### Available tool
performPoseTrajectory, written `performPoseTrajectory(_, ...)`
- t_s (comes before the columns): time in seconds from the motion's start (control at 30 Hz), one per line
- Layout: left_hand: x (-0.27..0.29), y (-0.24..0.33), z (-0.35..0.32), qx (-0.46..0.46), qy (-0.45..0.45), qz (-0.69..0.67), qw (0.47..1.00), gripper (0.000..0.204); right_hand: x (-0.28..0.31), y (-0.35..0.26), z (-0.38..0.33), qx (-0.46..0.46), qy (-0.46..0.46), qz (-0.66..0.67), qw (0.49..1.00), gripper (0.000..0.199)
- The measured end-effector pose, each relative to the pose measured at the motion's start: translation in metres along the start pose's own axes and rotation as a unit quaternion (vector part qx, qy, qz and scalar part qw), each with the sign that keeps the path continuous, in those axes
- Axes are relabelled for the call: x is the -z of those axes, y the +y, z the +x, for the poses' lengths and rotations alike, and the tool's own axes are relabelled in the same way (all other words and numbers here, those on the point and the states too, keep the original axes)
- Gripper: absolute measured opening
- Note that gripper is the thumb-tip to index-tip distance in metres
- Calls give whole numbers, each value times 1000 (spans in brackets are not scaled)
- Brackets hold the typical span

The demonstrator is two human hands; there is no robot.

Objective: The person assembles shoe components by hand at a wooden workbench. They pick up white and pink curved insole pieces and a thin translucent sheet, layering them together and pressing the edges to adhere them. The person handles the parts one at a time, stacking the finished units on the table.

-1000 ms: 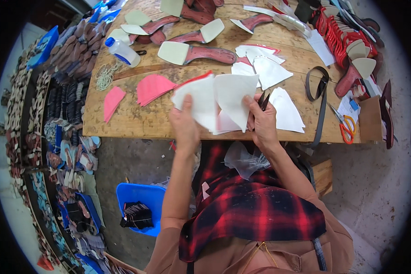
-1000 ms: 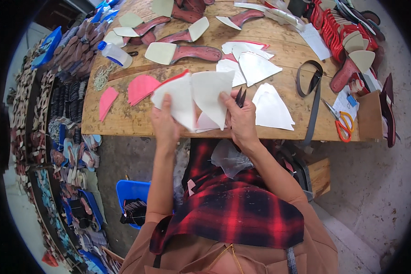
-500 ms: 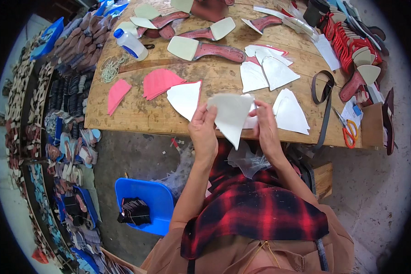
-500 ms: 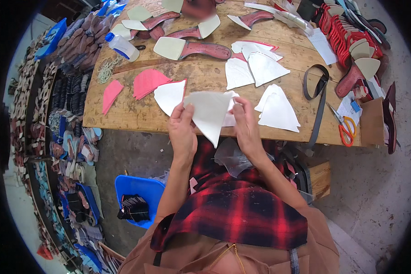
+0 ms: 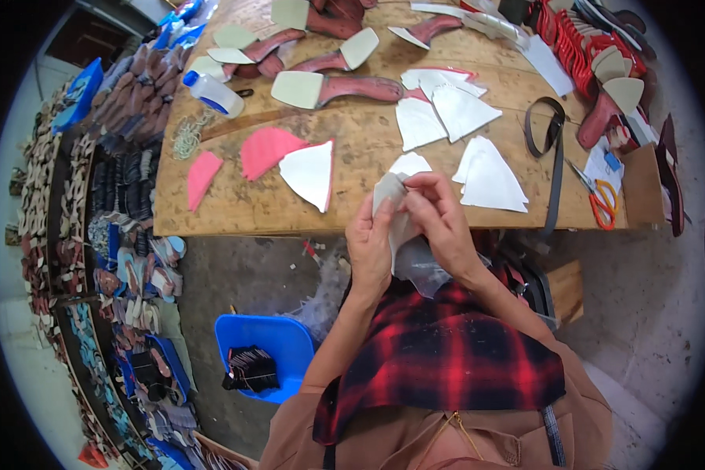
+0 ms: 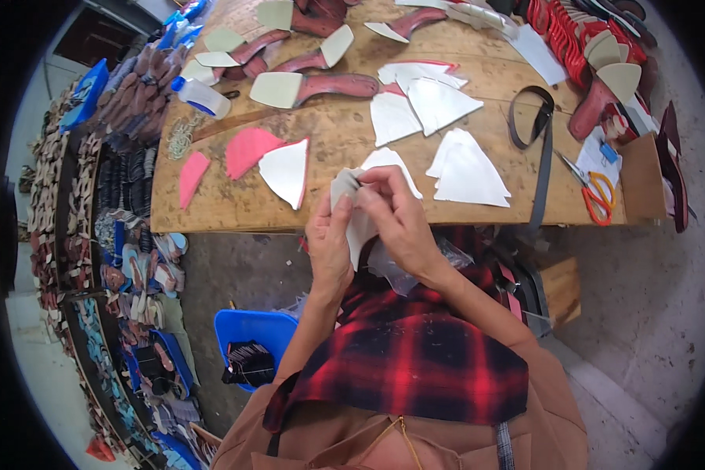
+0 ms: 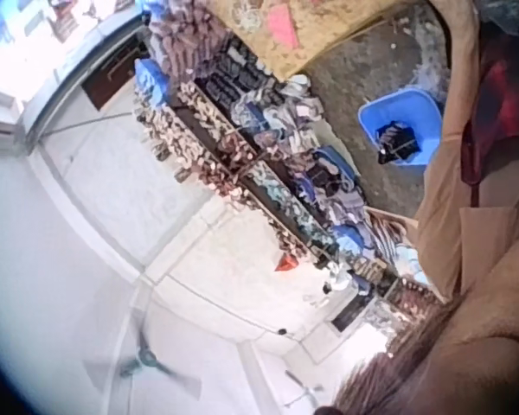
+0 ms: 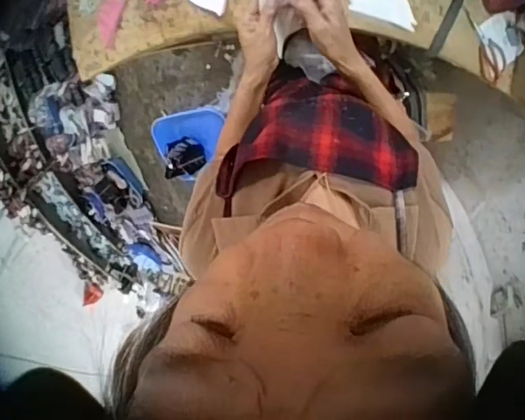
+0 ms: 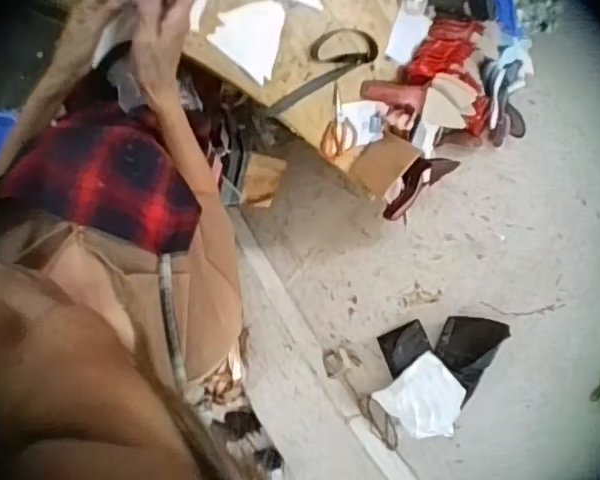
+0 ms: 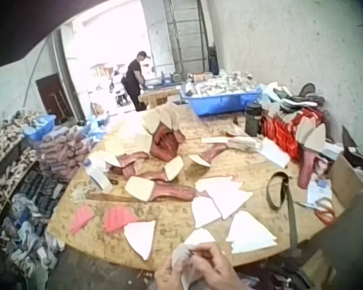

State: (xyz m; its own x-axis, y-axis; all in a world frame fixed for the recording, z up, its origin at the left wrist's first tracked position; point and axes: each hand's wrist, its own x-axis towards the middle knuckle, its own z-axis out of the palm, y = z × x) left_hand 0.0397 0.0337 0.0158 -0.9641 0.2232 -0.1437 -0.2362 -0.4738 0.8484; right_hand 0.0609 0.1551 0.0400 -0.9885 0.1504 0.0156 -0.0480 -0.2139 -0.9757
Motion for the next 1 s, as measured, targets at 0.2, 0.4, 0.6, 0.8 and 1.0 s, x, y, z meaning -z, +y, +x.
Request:
performPoseTrajectory(0.2,6,-6,-9,-73,11,229,971,35,6,9,-10,80,13,-152,985,21)
performPoseTrajectory(0.4,3,-2,-16,-138,27,368,919,36,8,17,-12,82,12,-155,984,21)
performPoseTrajectory(0.6,2,-13,-21,-136,68,280,948,33,-3,26,-21,121,35,-180,976,16)
performPoseTrajectory(0.8,3,-12,-24,-95,59,237,965,35,-4,18,-25,84,28,-173,981,13)
performPoseTrajectory(1.0,7,-6,-29,-88,48,236,967,35,9,10,-13,-117,-41,128,984,19)
